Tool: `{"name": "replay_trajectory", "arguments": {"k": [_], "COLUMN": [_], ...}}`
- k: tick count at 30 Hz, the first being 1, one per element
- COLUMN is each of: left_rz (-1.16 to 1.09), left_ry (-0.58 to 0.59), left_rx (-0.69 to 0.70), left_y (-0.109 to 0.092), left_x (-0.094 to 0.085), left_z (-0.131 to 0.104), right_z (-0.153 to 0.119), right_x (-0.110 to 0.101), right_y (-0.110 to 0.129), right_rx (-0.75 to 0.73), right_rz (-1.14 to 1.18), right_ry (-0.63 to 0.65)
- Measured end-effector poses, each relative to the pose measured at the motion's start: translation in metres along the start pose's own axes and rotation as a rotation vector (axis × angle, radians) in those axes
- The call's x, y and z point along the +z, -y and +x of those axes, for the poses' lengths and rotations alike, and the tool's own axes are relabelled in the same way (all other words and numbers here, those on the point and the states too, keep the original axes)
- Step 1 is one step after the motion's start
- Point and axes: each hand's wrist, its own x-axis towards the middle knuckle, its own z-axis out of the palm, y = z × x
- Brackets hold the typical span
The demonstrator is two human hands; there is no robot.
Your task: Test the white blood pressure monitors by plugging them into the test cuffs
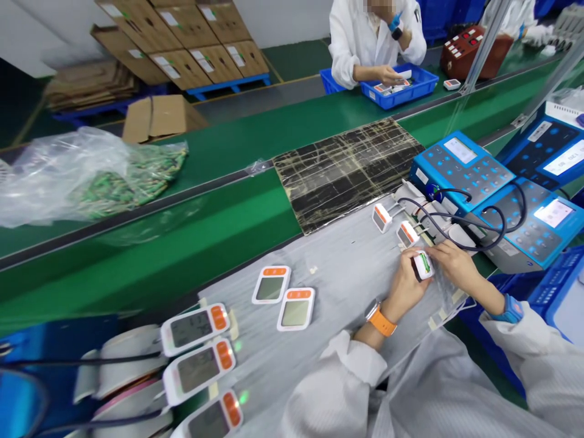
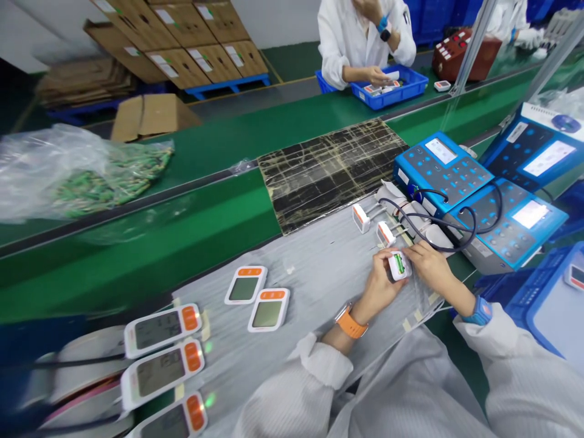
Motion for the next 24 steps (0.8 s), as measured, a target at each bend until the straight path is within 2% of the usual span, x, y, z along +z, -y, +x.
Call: {"name": "replay_trajectory", "arguments": {"k": [5,9,18,24], "left_rz": [-0.074,-0.089,-0.106,-0.078], "left_ry": [-0.006,0.006,0.013,0.017], "left_rx": [-0.019,-0.043,-0.059,-0.070], "left_y": [0.000,-0.001,0.000,-0.003], "left_x": [0.002,0.001,0.000,-0.001], "left_z": [0.001,0.002,0.002,0.003], "right_z": [-0.006,-0.007,-0.001,0.004], "right_x": [0.007,0.012,0.003,-0.002], "right_y": [-0.005,-0.007,-0.011,-0.009], "right_rx": [0.172,0.206,0.162,0.049], "right_rz": [0.056,0.085,0.105,0.134], "right_ry": [-0.011,-0.021,0.045,-0.007]}}
